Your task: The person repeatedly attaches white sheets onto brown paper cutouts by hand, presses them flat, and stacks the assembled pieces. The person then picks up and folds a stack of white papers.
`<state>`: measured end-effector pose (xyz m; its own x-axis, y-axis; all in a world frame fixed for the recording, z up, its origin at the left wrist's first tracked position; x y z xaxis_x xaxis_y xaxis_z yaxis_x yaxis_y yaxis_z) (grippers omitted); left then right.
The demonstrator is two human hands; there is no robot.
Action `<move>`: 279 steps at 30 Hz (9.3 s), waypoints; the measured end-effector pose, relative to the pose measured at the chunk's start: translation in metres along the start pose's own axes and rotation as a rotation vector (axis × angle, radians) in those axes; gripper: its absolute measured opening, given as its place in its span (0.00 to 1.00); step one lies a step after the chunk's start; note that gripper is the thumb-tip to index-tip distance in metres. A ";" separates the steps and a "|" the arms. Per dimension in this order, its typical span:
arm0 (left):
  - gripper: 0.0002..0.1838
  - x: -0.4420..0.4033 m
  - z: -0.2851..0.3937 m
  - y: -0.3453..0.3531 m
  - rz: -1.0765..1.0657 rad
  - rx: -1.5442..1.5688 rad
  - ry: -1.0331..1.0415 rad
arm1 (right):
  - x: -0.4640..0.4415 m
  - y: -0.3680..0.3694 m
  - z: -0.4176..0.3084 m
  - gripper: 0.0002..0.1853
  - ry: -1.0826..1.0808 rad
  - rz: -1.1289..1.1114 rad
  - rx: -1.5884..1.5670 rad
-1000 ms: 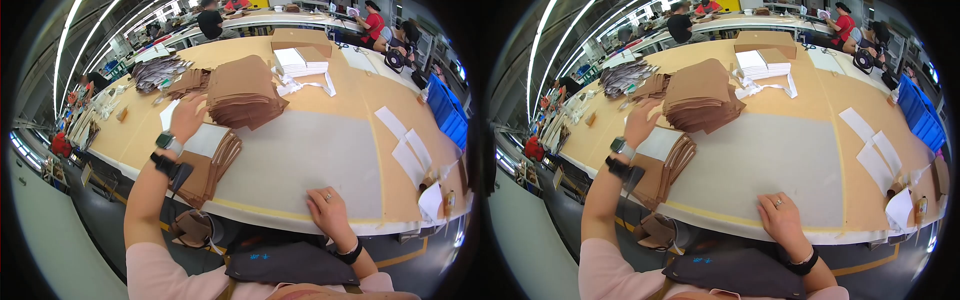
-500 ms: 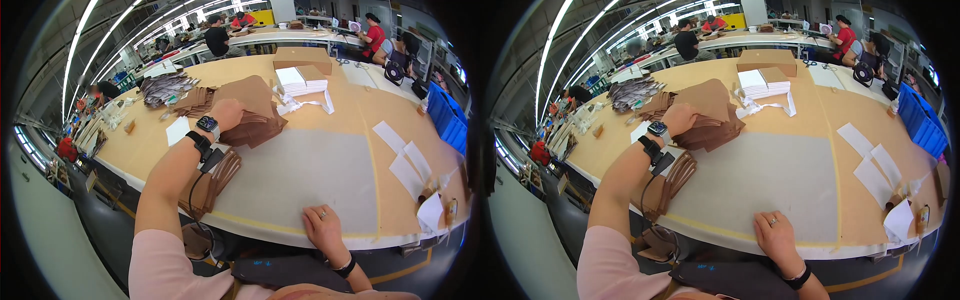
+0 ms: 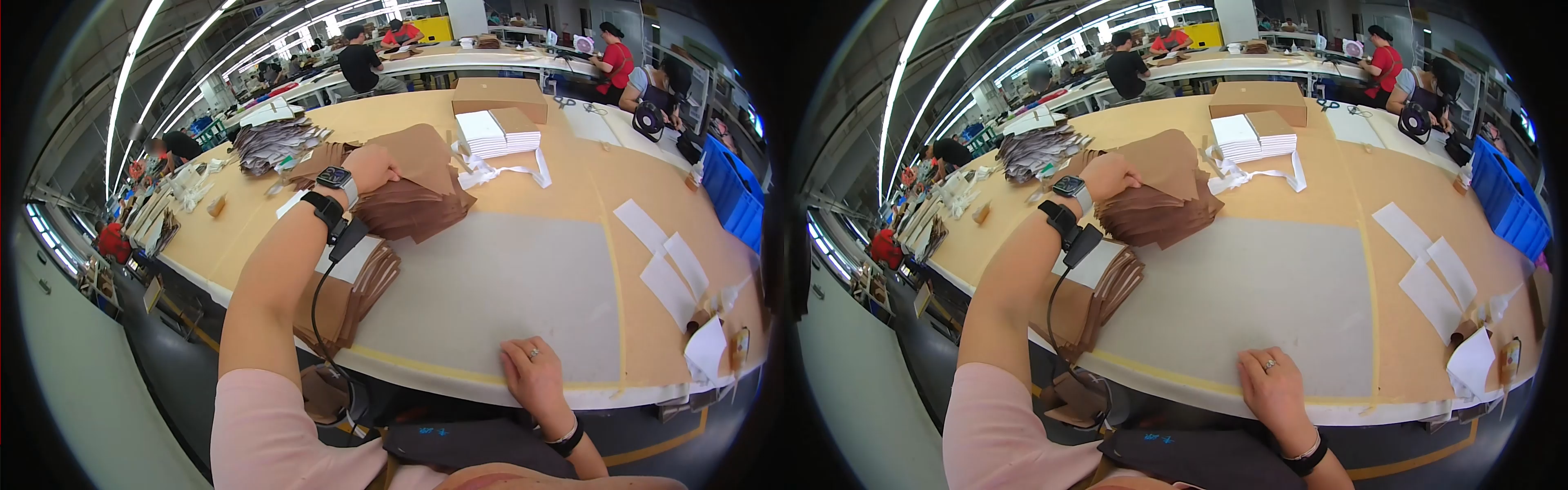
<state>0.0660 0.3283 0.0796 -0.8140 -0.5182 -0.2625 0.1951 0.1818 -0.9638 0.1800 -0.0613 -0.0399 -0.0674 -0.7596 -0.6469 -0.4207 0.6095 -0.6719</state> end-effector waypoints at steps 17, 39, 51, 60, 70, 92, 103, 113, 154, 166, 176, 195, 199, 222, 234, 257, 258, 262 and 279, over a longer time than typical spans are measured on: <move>0.12 -0.008 -0.026 0.011 -0.139 0.285 -0.061 | 0.002 -0.004 0.006 0.09 0.028 0.096 0.035; 0.10 0.180 0.286 0.064 -0.009 0.554 0.514 | 0.009 0.006 0.010 0.17 -0.110 -0.140 0.097; 0.33 0.113 0.272 0.111 -0.090 0.385 0.299 | 0.021 -0.012 -0.003 0.14 -0.027 -0.054 0.188; 0.35 0.108 0.290 0.122 -0.150 0.382 0.416 | 0.030 -0.024 0.005 0.09 -0.124 -0.108 0.027; 0.35 0.105 0.287 0.121 -0.155 0.447 0.419 | 0.011 -0.134 0.284 0.07 0.594 -0.475 1.125; 0.37 0.108 0.279 0.118 -0.175 0.453 0.494 | -0.008 -0.089 0.141 0.03 0.212 -0.305 0.746; 0.34 0.062 0.340 0.080 -0.001 0.457 0.662 | 0.018 -0.071 0.119 0.06 0.087 -0.254 0.580; 0.33 0.003 0.375 0.144 -0.229 0.290 0.623 | 0.055 -0.091 0.101 0.06 0.067 -0.176 0.529; 0.11 0.097 0.380 0.015 0.076 0.758 0.809 | 0.089 -0.238 0.165 0.12 0.679 0.347 0.445; 0.12 0.100 0.318 -0.007 0.182 0.890 0.524 | 0.200 -0.418 0.316 0.14 0.747 0.527 0.894; 0.09 0.107 0.254 0.024 0.044 1.363 -0.187 | 0.226 -0.427 0.365 0.18 0.919 0.234 0.724; 0.17 0.123 0.274 -0.020 0.278 0.634 0.341 | -0.067 -0.136 0.009 0.26 -0.067 0.083 0.000; 0.20 0.121 0.285 -0.036 0.207 0.659 0.359 | -0.084 -0.107 -0.021 0.22 -0.171 -0.068 0.075; 0.18 0.128 0.241 -0.008 0.120 1.058 0.266 | -0.103 -0.094 0.025 0.07 0.098 -0.230 -0.476; 0.17 0.104 0.146 0.118 -0.241 1.364 -0.446 | -0.065 0.007 0.130 0.13 0.909 -0.279 -0.720; 0.10 0.109 0.123 0.129 0.032 0.830 -0.510 | -0.037 0.048 0.146 0.13 1.243 -0.358 -0.873; 0.10 0.109 0.123 0.129 0.035 0.816 -0.511 | -0.037 0.048 0.147 0.13 1.243 -0.357 -0.874; 0.09 0.109 0.124 0.128 0.040 0.795 -0.522 | -0.036 0.050 0.147 0.13 1.256 -0.383 -0.889; 0.09 0.106 0.126 0.128 0.050 0.745 -0.538 | -0.035 0.049 0.149 0.13 1.277 -0.372 -0.860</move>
<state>0.0732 0.1915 -0.0775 -0.4677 -0.8769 -0.1112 0.6768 -0.2743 -0.6832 0.2966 0.0290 -0.1037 -0.3463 -0.7838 0.5155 -0.9222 0.3853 -0.0337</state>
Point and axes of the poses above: each hand's wrist, its own x-axis away from the middle knuckle, its own y-axis out of the palm, z = x × y, the point moved 8 cm from there along -x, towards the middle knuckle, and after that the axes turned 2 degrees about z, right-handed, at the moved point
